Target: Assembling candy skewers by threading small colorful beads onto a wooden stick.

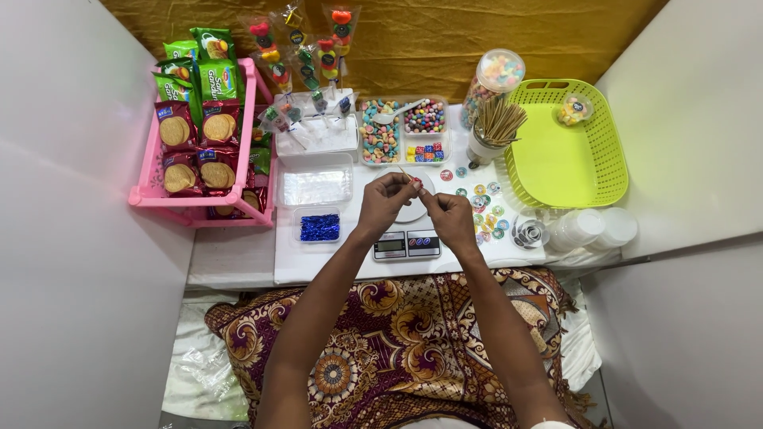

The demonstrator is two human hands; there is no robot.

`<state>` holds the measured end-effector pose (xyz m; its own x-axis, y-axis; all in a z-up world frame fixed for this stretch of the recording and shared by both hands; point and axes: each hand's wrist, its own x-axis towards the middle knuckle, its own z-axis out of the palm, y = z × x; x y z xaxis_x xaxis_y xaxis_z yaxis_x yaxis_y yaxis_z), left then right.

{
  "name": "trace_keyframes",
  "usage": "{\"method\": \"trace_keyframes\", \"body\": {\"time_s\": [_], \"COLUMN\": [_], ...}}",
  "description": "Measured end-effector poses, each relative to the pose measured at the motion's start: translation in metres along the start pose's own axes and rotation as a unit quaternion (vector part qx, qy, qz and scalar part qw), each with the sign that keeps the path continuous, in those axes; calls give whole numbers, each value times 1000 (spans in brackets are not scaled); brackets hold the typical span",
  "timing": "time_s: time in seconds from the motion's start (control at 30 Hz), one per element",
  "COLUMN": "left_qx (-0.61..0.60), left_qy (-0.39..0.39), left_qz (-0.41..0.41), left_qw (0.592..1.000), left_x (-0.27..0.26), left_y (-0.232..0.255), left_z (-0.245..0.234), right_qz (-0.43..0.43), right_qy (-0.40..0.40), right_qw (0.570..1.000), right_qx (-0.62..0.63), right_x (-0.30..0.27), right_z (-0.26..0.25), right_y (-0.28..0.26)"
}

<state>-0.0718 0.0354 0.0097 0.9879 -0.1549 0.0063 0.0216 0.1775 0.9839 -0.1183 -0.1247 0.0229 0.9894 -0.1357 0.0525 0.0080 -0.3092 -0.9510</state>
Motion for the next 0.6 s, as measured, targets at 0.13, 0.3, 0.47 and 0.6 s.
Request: {"method": "trace_keyframes", "body": {"time_s": [0.13,0.3,0.47,0.6], "left_qx": [3,7,10,79], "left_qy": [-21,-72,-122,-108], "left_qz": [-5,-5,1,12], "left_qw": [1000,997,992,991], "left_x": [0,-2,15,33], "left_y": [-7,-2,-27,-48], "left_z": [5,3,-13,-21], "right_qz": [-6,-12,-14,-15], "right_qy": [7,26,26,20], "right_qw": [1000,999,999,999], "right_qx": [17,31,38,42], "right_x": [2,6,4,5], "right_z": [0,-1,-1,0], "right_y": [1,6,2,0]}}
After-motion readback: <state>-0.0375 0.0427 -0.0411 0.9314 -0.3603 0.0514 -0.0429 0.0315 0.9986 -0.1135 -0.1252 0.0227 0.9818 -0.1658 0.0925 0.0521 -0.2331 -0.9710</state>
